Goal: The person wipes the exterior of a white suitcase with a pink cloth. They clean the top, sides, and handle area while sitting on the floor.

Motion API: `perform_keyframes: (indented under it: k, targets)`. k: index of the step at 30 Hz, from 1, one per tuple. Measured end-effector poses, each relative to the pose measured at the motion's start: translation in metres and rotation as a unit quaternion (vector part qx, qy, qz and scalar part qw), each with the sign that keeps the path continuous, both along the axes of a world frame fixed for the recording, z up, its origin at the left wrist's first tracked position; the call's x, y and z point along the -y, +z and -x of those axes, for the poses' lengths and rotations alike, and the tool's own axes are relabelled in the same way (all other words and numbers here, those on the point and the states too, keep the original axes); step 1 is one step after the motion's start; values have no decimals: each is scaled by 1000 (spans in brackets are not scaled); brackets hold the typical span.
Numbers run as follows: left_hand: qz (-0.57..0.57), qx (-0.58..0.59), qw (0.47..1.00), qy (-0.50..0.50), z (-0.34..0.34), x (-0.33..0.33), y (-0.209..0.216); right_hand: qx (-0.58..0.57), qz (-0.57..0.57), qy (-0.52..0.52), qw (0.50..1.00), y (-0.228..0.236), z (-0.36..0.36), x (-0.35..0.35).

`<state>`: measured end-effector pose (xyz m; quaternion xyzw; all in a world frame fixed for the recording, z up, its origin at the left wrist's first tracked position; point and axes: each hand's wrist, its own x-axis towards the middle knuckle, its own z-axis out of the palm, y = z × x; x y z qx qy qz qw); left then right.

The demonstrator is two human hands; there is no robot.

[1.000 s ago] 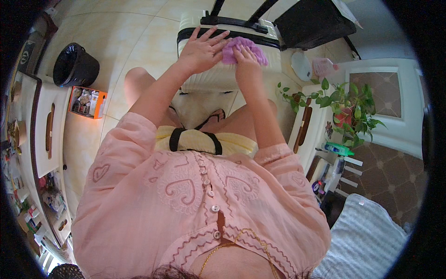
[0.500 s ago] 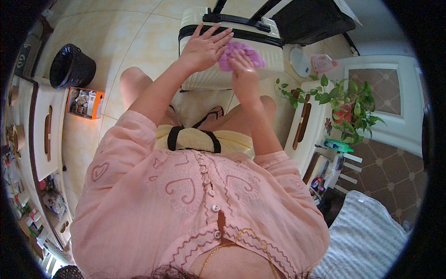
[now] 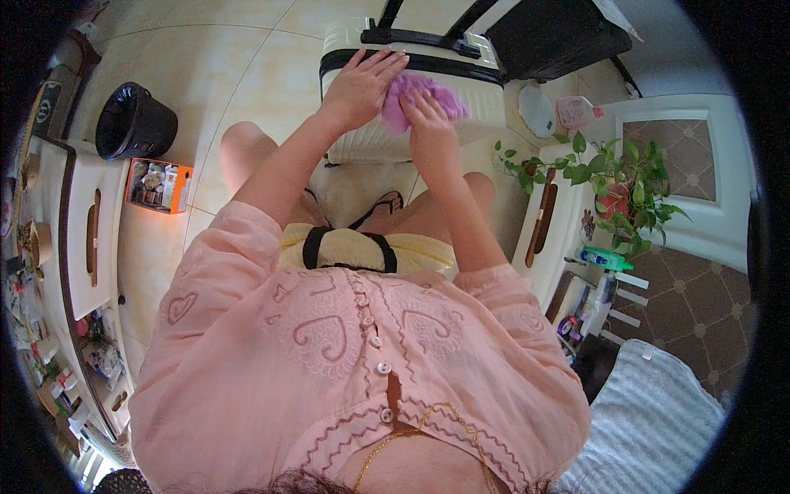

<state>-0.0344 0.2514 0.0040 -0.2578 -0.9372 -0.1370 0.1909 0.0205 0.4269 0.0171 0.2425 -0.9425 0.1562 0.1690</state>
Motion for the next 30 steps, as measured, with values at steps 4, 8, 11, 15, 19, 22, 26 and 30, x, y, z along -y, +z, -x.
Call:
perform_keyframes:
  k: [4,8,11,15,19,22,26,30]
  targets:
    - [-3,-1,1000,-2,-3,1,0,43,71,21,996,7,-32,-13]
    - [6,-7,1000,7,-3,-4,-3,42,109,-1,993,3,-17,-45]
    - [11,10,1000,10,-4,-14,1,-12,109,-58,992,-4,-8,-62]
    - [44,-3,998,39,-4,-16,0,-42,120,-102,987,-8,-9,-33]
    - [40,-1,999,32,-5,-12,1,26,83,-11,996,-5,-25,1]
    - [42,0,999,25,-7,-6,2,26,115,4,993,-2,-17,-10]
    - [38,-5,999,12,-3,0,-1,-14,103,-60,993,-5,2,-61]
    - [21,3,999,-24,8,20,-1,-7,102,-87,991,-5,-4,-85]
